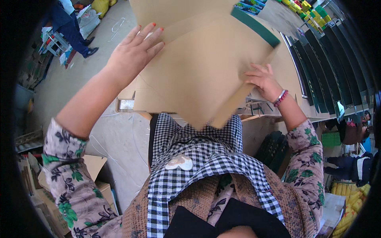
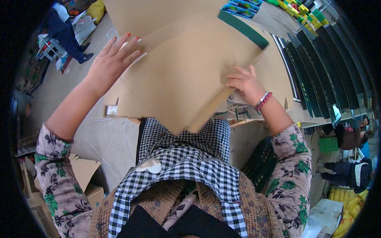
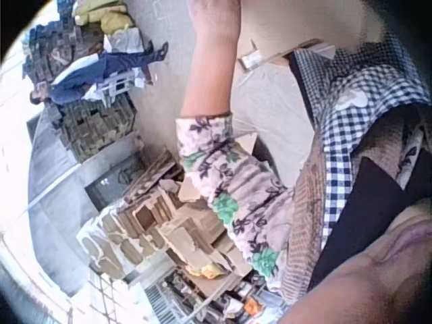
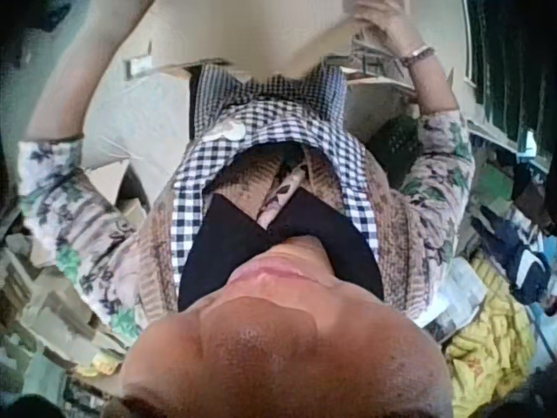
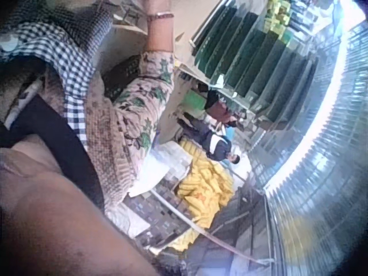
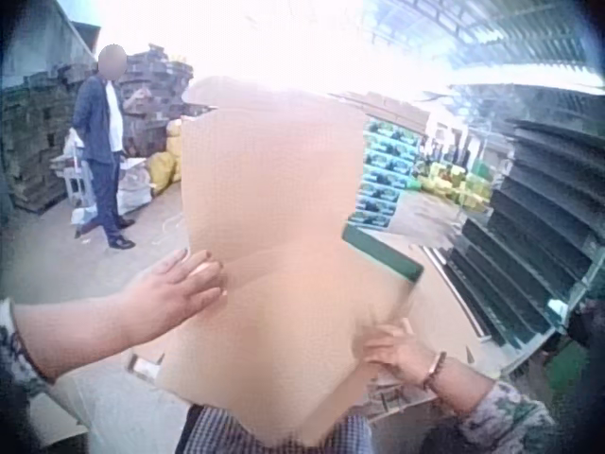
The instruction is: The person assembles flat cardboard boxes by folding the flaps and securing them with green tape. The person repeatedly picks up flat boxes, folds them into shape, and tapes the seams before stacking the finished boxes.
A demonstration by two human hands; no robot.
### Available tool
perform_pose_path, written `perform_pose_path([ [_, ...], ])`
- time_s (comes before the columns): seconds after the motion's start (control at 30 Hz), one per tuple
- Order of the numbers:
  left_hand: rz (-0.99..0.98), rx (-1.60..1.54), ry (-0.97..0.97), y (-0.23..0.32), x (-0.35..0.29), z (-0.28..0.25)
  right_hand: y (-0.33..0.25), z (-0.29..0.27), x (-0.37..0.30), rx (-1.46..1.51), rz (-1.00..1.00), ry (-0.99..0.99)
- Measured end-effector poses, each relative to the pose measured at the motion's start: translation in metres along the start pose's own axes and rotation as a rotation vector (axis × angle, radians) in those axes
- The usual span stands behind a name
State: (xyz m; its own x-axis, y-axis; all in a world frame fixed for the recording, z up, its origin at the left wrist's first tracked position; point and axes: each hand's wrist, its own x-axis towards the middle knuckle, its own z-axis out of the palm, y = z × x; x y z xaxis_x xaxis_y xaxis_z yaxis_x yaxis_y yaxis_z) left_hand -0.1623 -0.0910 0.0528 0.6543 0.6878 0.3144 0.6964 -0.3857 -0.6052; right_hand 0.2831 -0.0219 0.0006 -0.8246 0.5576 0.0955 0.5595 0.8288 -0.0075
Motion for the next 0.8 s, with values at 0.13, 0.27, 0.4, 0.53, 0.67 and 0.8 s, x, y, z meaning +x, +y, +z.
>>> perform_pose_path([
  [0.13, 0.194, 0.179, -0.250, 0.006, 0.027, 0.049, 0.012, -0.004, -0.042, 0.029, 0.006, -0.070],
  [0.27, 0.264, -0.160, -0.384, 0.008, 0.066, 0.054, 0.014, -0.008, -0.052, 0.102, 0.016, -0.070],
  [0.4, -0.021, -0.576, -0.329, 0.027, 0.077, 0.041, 0.009, -0.011, -0.045, 0.228, 0.178, -0.040],
  [0.53, -0.408, -0.615, -0.115, 0.082, 0.068, 0.038, -0.004, 0.001, -0.033, 0.057, 0.264, 0.121],
  [0.67, -0.369, -0.622, -0.130, 0.118, 0.061, 0.033, -0.010, 0.007, -0.026, 0.057, 0.228, 0.079],
  [0.8, -0.114, -0.576, -0.122, 0.140, 0.039, 0.008, -0.007, 0.006, -0.025, 0.055, 0.251, 0.109],
])
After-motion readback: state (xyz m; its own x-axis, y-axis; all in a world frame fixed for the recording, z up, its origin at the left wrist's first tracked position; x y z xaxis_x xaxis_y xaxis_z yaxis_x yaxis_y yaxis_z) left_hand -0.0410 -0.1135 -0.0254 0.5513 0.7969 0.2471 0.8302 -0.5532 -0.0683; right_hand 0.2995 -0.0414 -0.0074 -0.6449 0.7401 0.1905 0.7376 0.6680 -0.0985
